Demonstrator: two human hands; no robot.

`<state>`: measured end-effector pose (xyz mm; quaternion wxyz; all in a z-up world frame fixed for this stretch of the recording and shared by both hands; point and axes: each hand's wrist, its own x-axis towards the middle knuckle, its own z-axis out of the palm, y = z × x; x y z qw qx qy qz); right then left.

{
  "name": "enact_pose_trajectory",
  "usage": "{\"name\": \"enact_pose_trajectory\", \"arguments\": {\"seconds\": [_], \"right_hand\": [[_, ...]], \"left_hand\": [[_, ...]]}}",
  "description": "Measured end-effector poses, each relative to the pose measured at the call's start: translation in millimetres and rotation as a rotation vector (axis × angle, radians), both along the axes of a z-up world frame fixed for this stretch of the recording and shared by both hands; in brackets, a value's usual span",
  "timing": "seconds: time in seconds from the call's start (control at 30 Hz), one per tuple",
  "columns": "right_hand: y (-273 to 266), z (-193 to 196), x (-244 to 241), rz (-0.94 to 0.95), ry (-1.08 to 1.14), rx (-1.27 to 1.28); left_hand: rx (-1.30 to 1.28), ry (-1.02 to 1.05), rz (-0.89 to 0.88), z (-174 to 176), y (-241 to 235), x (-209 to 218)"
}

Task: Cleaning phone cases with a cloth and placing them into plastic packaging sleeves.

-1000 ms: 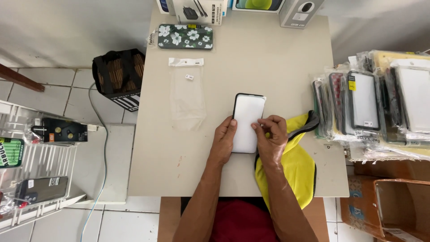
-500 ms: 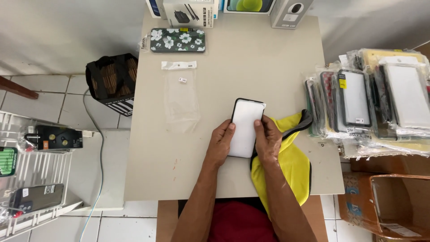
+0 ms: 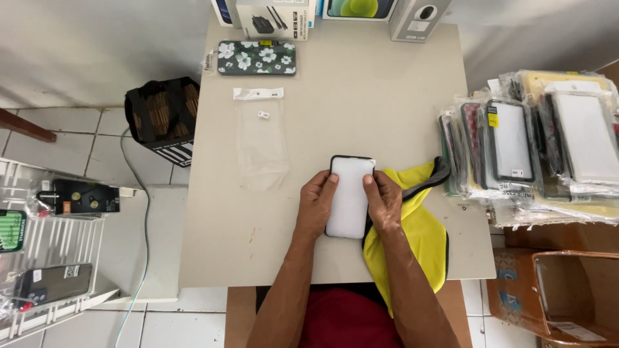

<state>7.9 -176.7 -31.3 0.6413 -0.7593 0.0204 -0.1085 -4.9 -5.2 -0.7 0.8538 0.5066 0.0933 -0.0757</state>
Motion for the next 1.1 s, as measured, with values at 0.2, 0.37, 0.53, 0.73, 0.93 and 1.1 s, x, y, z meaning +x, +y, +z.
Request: {"name": "enact_pose_trajectory", "arguments": {"seconds": [0.2, 0.37, 0.53, 0.73, 0.93, 1.1], "right_hand": [[-2.2, -13.5, 14.0, -0.016, 0.257, -0.056], [3.4, -12.3, 16.1, -0.031, 0.313, -0.086], [4.9, 9.7, 4.7, 0.066, 0.192, -0.066], [13.2, 25.1, -15.2, 0.132, 0.114, -0.01], [12.1, 19.5, -26.3, 0.052, -0.048, -0.031], [22.3, 33.1, -28.3, 0.217, -0.246, -0.057]], "left_hand": [[0.041, -0.003, -0.01, 0.0, -0.9, 1.2], [0.053, -0.017, -0.003, 7.8, -0.1, 0.0], [0.039, 0.009, 0.046, 1.7, 0.0, 1.7], [0.016, 0.01, 0.143, 0.7, -4.4, 0.7], [0.22, -0.142, 0.175, 0.1, -15.4, -5.6], [0.318, -0.314, 0.062, 30.4, -2.2, -11.4]]}}
